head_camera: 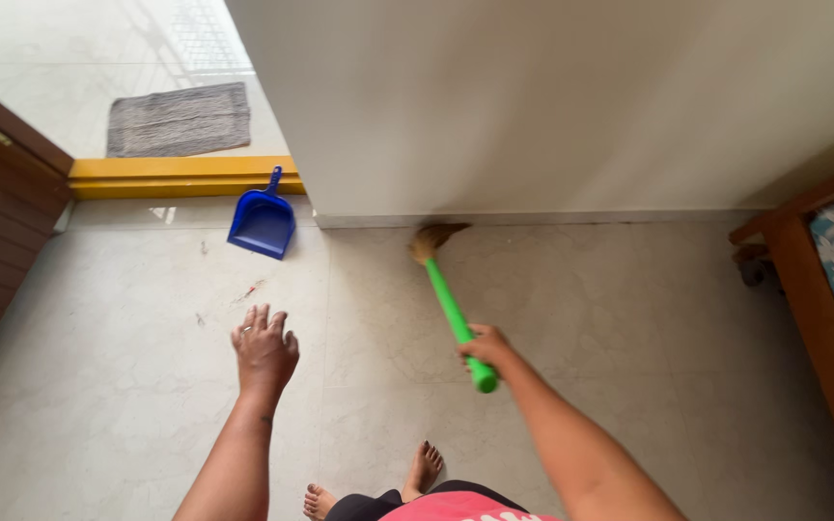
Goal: The person sweeps the tiled floor of a bedroom using a green broom. They move around the room, sweeping near the bed, a cabinet, and the door, and open the door to sweep the threshold area.
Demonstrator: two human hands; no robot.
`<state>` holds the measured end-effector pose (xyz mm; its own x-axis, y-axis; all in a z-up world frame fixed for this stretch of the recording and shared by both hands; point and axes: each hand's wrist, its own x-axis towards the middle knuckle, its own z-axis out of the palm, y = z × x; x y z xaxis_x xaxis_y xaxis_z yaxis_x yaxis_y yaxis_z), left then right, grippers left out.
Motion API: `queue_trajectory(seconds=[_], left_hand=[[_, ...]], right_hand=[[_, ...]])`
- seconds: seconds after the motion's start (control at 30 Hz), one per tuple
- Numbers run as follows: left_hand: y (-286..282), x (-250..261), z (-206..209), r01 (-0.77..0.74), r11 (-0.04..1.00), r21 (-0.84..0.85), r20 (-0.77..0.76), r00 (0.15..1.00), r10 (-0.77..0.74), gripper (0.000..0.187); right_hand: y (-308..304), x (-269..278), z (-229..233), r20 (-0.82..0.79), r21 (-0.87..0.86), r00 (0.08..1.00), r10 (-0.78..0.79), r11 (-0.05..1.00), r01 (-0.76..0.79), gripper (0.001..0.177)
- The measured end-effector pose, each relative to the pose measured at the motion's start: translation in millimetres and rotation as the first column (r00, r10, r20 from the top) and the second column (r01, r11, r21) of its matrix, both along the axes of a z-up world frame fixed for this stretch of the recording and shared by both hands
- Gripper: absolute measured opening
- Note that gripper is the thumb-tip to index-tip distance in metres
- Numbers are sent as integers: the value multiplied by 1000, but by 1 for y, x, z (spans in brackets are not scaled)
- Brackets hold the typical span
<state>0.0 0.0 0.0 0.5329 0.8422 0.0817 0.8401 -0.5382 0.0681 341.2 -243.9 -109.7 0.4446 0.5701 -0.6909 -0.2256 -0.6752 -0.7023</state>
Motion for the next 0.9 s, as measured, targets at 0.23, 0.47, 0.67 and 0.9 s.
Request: queue_trajectory(seconds=[0.23,0.47,0.67,0.9], left_hand=[[-10,-60,-1,-133,986,101,23,991,131,37],[-35,-100,6,-209,971,115,35,978,206,37],[-60,-140,19,-226,964,138,95,972,214,37],[-133,-231,10,-358,932,61,106,931,351,35]], right_hand=[[53,-73,63,-24,30,994,106,994,-105,84],[54,-129,85,22,62,973,228,971,-229,83],[-2,-158,81,53,162,974,222,960,-228,78],[-102,-188,74,-156,61,986,64,997,-55,61]])
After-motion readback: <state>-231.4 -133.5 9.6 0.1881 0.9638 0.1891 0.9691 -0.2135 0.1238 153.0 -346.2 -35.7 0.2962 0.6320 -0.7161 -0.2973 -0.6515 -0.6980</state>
